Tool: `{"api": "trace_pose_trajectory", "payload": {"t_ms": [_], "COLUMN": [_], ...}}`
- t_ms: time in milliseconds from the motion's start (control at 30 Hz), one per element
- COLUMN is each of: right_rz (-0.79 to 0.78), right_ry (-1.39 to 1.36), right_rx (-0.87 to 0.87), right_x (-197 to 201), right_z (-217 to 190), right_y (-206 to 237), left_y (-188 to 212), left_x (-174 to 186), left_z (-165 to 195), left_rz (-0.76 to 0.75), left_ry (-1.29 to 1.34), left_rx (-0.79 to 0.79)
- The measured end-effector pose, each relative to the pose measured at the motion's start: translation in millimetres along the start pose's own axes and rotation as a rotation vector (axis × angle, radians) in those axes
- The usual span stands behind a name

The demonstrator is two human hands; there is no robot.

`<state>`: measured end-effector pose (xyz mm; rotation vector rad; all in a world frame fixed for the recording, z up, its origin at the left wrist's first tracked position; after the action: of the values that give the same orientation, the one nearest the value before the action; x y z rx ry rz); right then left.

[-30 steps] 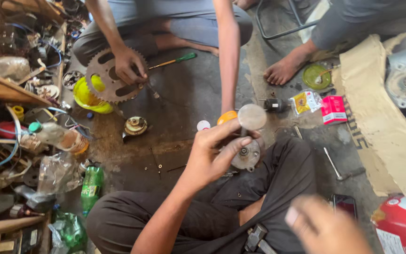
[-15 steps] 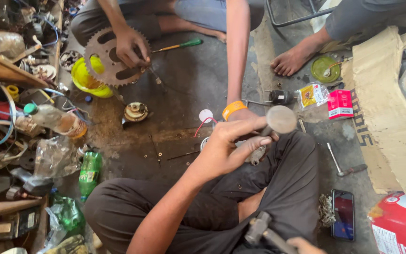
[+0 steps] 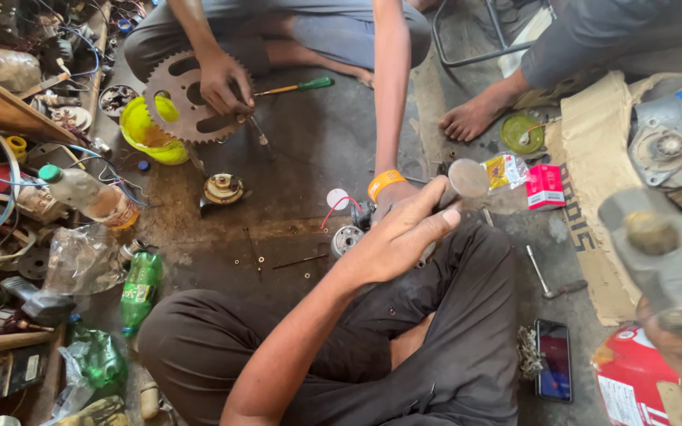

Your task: The person sits on the workshop floor and works on a small engine assembly, hammering a shaft out of a housing, then using a wrench and pliers to loosen and remove fasteners from the part. They handle the housing, shaft, and small hardware, setting pieces on the floor as they separate the components.

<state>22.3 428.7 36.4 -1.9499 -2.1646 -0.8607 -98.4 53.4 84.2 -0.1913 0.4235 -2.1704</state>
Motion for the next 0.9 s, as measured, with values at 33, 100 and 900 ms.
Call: {"api": "trace_pose_trajectory", "payload": {"t_ms": [33,100,900], "right_rz": [-0.005,-0.008,0.113], "right_ry": [0.035,0.099,0.219], "right_rx": [0.013,0.032,0.133], "right_x": [-1.1,-6.0,-19.6], "right_z": [-19.3,-55.9,-191.2], "right_y": [-4.0,-12.1,-33.9], "left_y": [0.7,3.5,5.6], "left_x": [0.4,-0.2,6.3], "left_z": [3.2,8.9,-1.0], "left_rz": [0.005,0.015,0.082], "left_ry": [-0.037,-0.110,-0.059], "left_rx": [-0.034,-0.096,0.074]}}
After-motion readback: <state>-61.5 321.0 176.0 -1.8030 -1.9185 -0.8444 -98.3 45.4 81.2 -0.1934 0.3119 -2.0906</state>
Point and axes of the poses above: each hand's wrist, its own y-axis away from the middle knuckle, its own x-axis out of the back of the hand, z = x × y, the point moved 8 cm from there along -y, towards the middle knuckle, and after that the axes turned 2 degrees about -x, right-handed, at the moved point
